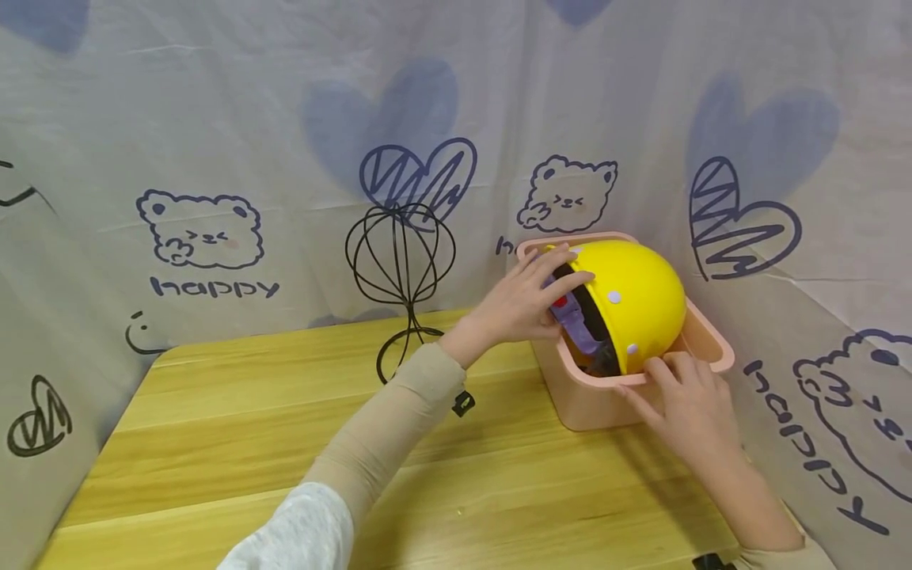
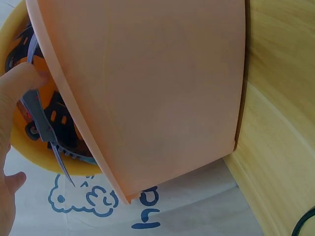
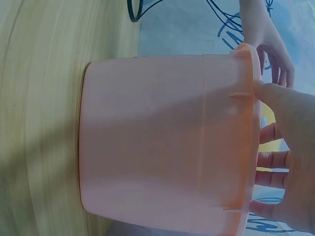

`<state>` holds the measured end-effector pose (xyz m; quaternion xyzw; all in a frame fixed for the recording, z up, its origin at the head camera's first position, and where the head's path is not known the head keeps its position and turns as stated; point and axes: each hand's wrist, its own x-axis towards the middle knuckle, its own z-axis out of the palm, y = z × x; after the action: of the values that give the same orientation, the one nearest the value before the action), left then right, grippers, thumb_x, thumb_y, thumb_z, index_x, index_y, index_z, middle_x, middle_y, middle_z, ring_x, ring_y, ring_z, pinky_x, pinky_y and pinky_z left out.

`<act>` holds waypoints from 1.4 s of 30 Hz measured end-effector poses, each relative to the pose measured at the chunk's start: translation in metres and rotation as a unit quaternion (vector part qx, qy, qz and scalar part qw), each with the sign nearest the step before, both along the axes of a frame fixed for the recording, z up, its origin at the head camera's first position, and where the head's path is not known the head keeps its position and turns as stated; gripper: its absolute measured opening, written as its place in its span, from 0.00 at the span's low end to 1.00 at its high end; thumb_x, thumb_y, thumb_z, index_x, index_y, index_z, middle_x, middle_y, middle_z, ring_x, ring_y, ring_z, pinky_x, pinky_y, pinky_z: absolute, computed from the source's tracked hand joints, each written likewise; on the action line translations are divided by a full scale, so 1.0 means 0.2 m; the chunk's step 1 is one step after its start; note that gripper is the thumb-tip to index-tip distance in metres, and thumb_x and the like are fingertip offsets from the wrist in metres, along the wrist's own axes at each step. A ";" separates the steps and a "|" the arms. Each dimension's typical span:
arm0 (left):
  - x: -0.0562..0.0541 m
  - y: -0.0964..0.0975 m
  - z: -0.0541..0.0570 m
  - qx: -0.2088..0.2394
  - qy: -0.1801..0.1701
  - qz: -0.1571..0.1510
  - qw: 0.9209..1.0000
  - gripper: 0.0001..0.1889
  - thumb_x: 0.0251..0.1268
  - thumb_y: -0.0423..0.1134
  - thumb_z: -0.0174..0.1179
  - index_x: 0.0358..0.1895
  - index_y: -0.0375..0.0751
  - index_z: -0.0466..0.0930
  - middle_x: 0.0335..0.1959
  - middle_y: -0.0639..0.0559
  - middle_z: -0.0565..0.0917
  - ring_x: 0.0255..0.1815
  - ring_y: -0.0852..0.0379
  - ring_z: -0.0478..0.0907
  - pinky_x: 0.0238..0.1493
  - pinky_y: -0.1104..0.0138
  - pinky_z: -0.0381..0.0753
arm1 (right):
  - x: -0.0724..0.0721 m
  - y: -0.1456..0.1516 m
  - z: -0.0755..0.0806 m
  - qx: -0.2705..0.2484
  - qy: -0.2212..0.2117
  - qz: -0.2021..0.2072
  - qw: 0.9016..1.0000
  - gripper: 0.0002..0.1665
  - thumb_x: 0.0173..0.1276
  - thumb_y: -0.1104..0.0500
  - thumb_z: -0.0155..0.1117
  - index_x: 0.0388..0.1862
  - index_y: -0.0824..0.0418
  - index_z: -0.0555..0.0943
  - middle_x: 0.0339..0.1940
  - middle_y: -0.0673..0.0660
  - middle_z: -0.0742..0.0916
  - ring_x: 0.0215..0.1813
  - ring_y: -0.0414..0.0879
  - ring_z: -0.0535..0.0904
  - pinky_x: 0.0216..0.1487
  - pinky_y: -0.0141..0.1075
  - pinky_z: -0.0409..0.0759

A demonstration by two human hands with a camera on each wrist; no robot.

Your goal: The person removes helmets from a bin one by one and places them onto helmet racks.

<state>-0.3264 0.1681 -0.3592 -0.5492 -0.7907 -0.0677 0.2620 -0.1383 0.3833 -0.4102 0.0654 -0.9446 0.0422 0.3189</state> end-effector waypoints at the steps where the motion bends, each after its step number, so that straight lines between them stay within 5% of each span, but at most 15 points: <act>1: 0.00 0.00 0.00 0.001 0.004 -0.004 1.000 0.42 0.53 0.63 0.65 0.72 0.58 0.62 0.74 0.44 0.58 0.77 0.50 0.55 0.77 0.50 0.56 | 0.00 0.00 0.00 0.000 -0.001 -0.001 1.000 0.26 0.50 0.45 0.76 0.37 0.62 0.77 0.37 0.65 0.78 0.37 0.63 0.73 0.34 0.56 0.71; 9: 0.01 0.00 0.00 0.014 0.026 -0.035 0.999 0.39 0.51 0.64 0.67 0.69 0.60 0.68 0.66 0.43 0.65 0.64 0.49 0.65 0.68 0.60 0.65 | -0.01 -0.01 0.00 -0.006 -0.010 -0.006 1.000 0.27 0.48 0.48 0.77 0.38 0.63 0.78 0.38 0.66 0.78 0.37 0.64 0.73 0.35 0.57 0.70; 21: 0.02 0.01 -0.05 0.038 0.080 -0.067 0.994 0.31 0.57 0.65 0.62 0.65 0.65 0.72 0.62 0.43 0.67 0.62 0.50 0.65 0.64 0.59 0.68 | 0.00 -0.01 -0.01 -0.005 -0.007 -0.008 1.000 0.27 0.49 0.46 0.77 0.38 0.63 0.78 0.36 0.64 0.78 0.36 0.63 0.73 0.35 0.55 0.70; 28: 0.02 0.01 -0.06 0.040 0.110 -0.059 0.991 0.29 0.59 0.66 0.59 0.64 0.68 0.72 0.62 0.44 0.69 0.65 0.50 0.64 0.66 0.57 0.67 | -0.01 -0.01 -0.01 -0.008 0.005 -0.007 1.000 0.27 0.49 0.46 0.76 0.38 0.63 0.78 0.36 0.65 0.78 0.36 0.63 0.73 0.34 0.56 0.70; 32: 0.03 0.01 -0.07 0.039 0.120 -0.052 0.991 0.30 0.57 0.66 0.61 0.64 0.69 0.73 0.62 0.45 0.69 0.65 0.50 0.65 0.65 0.53 0.68 | 0.00 -0.01 -0.01 -0.011 0.006 -0.006 1.000 0.31 0.57 0.36 0.68 0.38 0.63 0.78 0.37 0.64 0.78 0.37 0.63 0.74 0.33 0.55 0.71; 37: 0.04 0.01 -0.09 0.053 0.134 -0.047 0.988 0.28 0.58 0.67 0.59 0.63 0.70 0.73 0.61 0.45 0.70 0.65 0.50 0.65 0.64 0.50 0.69 | 0.00 0.00 -0.02 -0.012 0.024 0.004 1.000 0.47 0.62 0.20 0.41 0.37 0.63 0.78 0.35 0.64 0.78 0.35 0.62 0.73 0.32 0.55 0.71; 42: 0.03 0.01 -0.10 0.068 0.153 -0.045 0.985 0.28 0.57 0.67 0.61 0.62 0.71 0.74 0.60 0.46 0.71 0.64 0.50 0.66 0.63 0.49 0.70 | -0.01 0.01 -0.01 -0.007 0.034 0.009 0.999 0.46 0.62 0.20 0.43 0.37 0.63 0.78 0.35 0.64 0.78 0.34 0.62 0.73 0.30 0.54 0.71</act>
<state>-0.3201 0.1708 -0.3788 -0.5694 -0.7092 -0.0480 0.4130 -0.1410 0.3845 -0.4121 0.0728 -0.9324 0.0495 0.3505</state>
